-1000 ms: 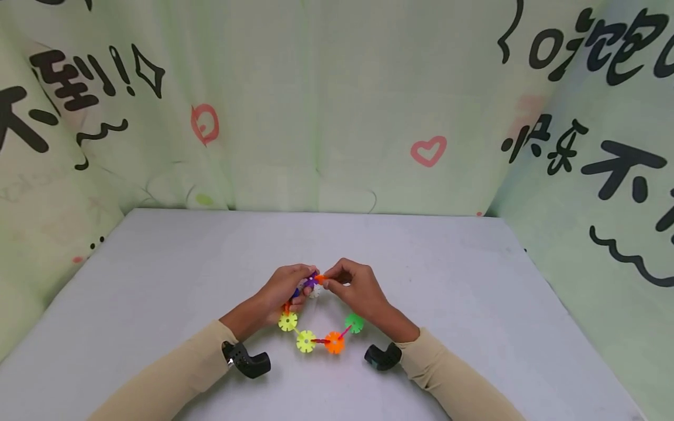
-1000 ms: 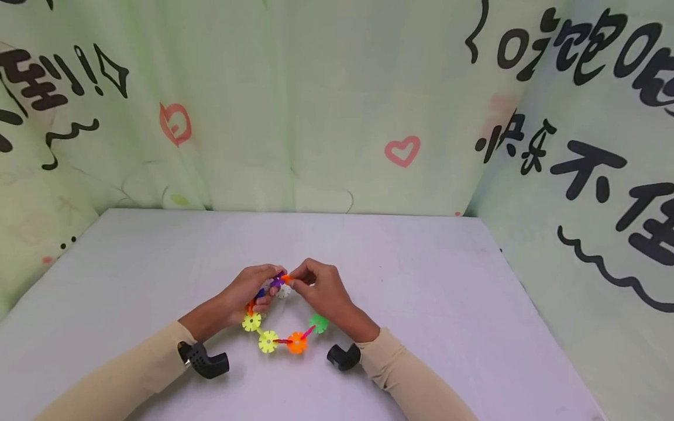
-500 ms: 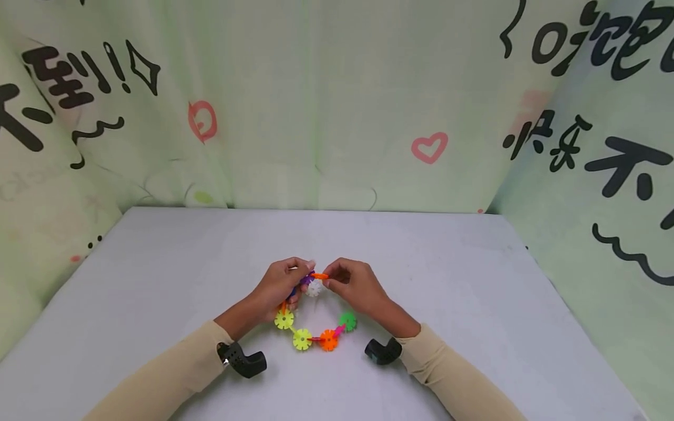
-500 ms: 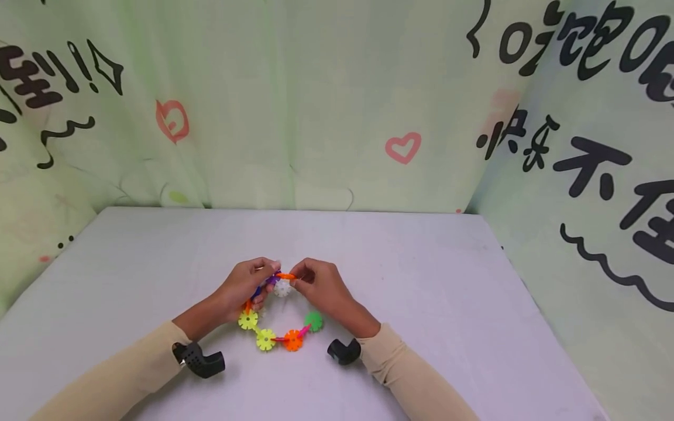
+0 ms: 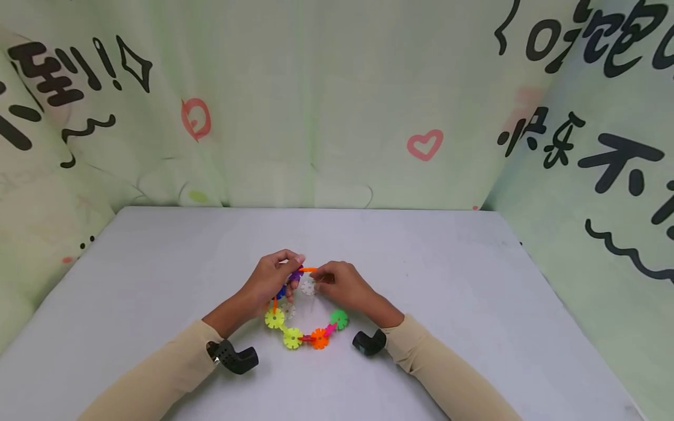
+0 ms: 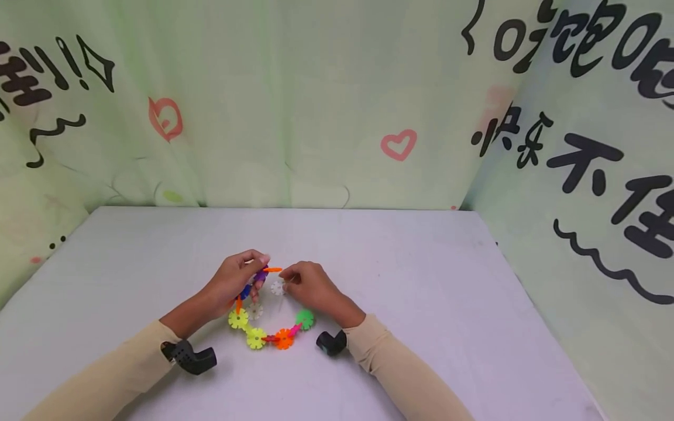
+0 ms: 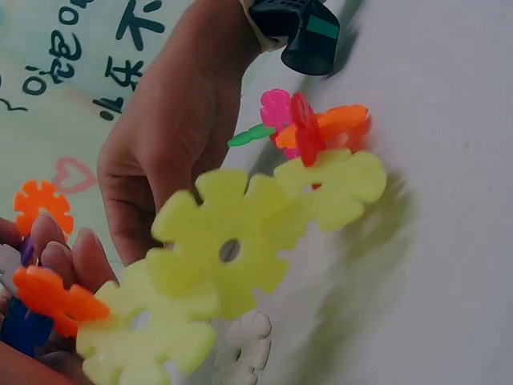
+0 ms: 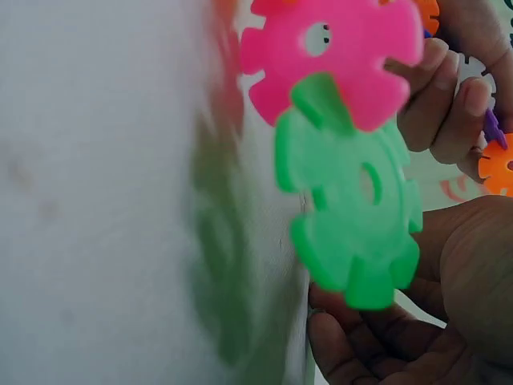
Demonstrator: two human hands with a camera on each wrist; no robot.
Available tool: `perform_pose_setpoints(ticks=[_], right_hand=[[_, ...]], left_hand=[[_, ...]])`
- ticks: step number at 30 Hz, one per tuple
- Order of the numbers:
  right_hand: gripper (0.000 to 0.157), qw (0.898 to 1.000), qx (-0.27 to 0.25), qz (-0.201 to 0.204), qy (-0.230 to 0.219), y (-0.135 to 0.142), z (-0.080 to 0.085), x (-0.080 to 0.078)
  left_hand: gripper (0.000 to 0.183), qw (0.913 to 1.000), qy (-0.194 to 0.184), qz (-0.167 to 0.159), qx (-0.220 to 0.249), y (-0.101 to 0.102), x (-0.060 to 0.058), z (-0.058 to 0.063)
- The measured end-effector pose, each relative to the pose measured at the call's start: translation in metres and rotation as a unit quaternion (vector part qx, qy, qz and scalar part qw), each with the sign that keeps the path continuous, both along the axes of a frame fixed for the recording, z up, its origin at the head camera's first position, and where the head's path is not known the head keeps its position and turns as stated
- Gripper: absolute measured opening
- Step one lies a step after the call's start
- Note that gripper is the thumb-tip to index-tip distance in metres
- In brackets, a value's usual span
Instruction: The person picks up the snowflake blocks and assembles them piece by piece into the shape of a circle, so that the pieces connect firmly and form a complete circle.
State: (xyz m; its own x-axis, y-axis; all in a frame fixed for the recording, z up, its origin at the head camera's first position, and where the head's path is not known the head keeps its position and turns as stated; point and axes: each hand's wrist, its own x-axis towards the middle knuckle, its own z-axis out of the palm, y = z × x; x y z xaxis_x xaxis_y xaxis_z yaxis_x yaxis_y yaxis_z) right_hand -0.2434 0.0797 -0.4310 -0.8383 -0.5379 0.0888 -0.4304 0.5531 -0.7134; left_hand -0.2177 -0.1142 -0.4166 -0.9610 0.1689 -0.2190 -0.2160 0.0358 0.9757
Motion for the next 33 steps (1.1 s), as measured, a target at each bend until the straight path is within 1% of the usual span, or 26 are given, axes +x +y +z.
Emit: perform_pose_setpoints(ticks=[4, 8, 11, 16, 18, 22, 27, 30, 33], right_hand=[[0.019, 1.0, 0.013, 0.005, -0.004, -0.005, 0.001, -0.002], [0.023, 0.999, 0.035, -0.002, -0.008, -0.008, 0.004, -0.003], [0.028, 0.998, 0.06, -0.001, -0.01, -0.01, 0.004, -0.004], [0.024, 0.994, 0.11, 0.008, 0.006, -0.013, 0.006, -0.004], [0.021, 0.993, 0.119, 0.008, 0.009, -0.013, 0.007, -0.003], [0.02, 0.994, 0.109, 0.013, 0.01, -0.012, 0.01, -0.003], [0.016, 0.997, 0.07, 0.026, 0.017, -0.006, 0.009, -0.003], [0.013, 0.998, 0.051, 0.029, 0.016, -0.001, 0.008, -0.003], [0.012, 0.999, 0.044, 0.025, 0.019, 0.005, 0.01, -0.003]], left_hand=[[0.037, 1.0, -0.006, 0.002, -0.004, -0.005, 0.0, 0.001], [0.04, 0.9999, 0.005, -0.01, 0.003, -0.009, 0.0, 0.003], [0.038, 0.9998, 0.008, -0.015, 0.001, -0.011, -0.001, 0.004], [0.038, 0.9999, 0.002, -0.013, 0.001, -0.013, -0.001, 0.004], [0.038, 0.9998, 0.004, -0.017, 0.002, -0.014, 0.0, 0.005], [0.04, 0.9995, 0.0, -0.032, 0.008, -0.014, 0.001, 0.004], [0.046, 0.9994, -0.005, -0.035, -0.002, -0.013, 0.001, 0.0], [0.046, 0.9992, -0.009, -0.037, -0.01, -0.011, 0.003, -0.004], [0.043, 0.999, -0.015, -0.041, -0.012, -0.01, 0.005, -0.006]])
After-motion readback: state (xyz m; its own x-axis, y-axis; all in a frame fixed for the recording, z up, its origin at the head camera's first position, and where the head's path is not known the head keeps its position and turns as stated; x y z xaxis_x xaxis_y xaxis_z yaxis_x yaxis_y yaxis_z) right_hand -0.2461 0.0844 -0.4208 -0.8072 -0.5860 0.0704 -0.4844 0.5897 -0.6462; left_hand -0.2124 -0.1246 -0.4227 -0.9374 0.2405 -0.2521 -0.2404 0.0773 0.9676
